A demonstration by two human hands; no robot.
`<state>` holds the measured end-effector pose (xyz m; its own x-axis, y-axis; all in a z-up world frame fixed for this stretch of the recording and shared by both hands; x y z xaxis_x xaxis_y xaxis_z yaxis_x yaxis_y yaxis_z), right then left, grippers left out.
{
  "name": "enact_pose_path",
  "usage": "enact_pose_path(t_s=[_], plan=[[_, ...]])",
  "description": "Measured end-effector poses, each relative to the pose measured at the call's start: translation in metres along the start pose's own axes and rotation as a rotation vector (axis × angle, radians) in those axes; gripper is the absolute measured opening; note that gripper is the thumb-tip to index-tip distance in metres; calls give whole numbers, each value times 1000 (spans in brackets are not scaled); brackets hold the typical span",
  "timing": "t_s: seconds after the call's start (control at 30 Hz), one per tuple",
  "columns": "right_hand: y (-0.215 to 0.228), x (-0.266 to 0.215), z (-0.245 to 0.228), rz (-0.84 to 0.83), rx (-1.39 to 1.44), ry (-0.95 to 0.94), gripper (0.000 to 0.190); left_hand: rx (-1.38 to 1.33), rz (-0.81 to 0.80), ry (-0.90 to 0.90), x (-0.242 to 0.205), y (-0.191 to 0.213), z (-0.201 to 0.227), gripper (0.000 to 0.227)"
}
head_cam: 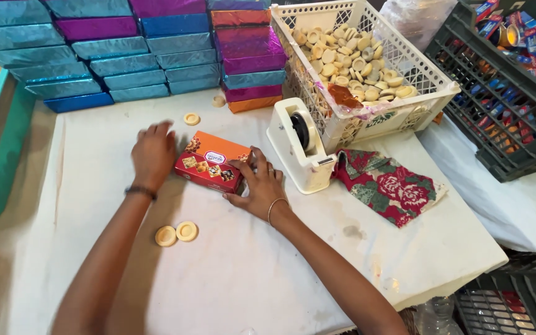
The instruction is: The person wipes the inside and outside of a small white box with a cloth. They then pick up wooden pieces from a green bin, wipe each one with the cloth, and place them into the box. Finally, they close the box with a red lid and wrap the entire package in shiny purple foil.
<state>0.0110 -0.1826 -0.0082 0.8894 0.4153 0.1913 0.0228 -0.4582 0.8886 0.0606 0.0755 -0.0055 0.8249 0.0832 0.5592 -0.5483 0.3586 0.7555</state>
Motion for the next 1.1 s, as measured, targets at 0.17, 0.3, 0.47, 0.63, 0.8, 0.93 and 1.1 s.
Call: enact_pose_path(t_s=[0.17, 0.3, 0.47, 0.63, 0.8, 0.93, 1.1], plan=[[2, 1, -1, 15, 7, 2, 81, 44, -54, 31, -105, 58, 25, 33], [0, -1, 0, 16, 11, -1, 81, -63, -243, -26, -139, 88, 59, 40], [0, -3, 0, 32, -6, 3, 82, -193, -517, -217, -159, 82, 92, 46], [1, -3, 0, 13, -4, -18, 81, -138, -549, -233, -165, 77, 82, 37], [5, -3, -2, 5, 13, -21, 81, -72, -499, -225, -167, 92, 56, 35], [4, -3, 0, 22, 60, -8, 80, 51, -378, -155, -164, 113, 13, 37], [8, -3, 1, 56, 146, 40, 79, 27, -202, -85, -152, 150, -25, 28]])
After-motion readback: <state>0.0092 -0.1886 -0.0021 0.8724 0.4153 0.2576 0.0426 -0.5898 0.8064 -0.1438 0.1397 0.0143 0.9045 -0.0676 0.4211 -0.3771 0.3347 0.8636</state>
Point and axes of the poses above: each hand's wrist, its own x-axis towards the middle knuckle, its own y-axis out of the back of the hand, z = x × y, the point moved 6 cm from there along x, towards the middle knuckle
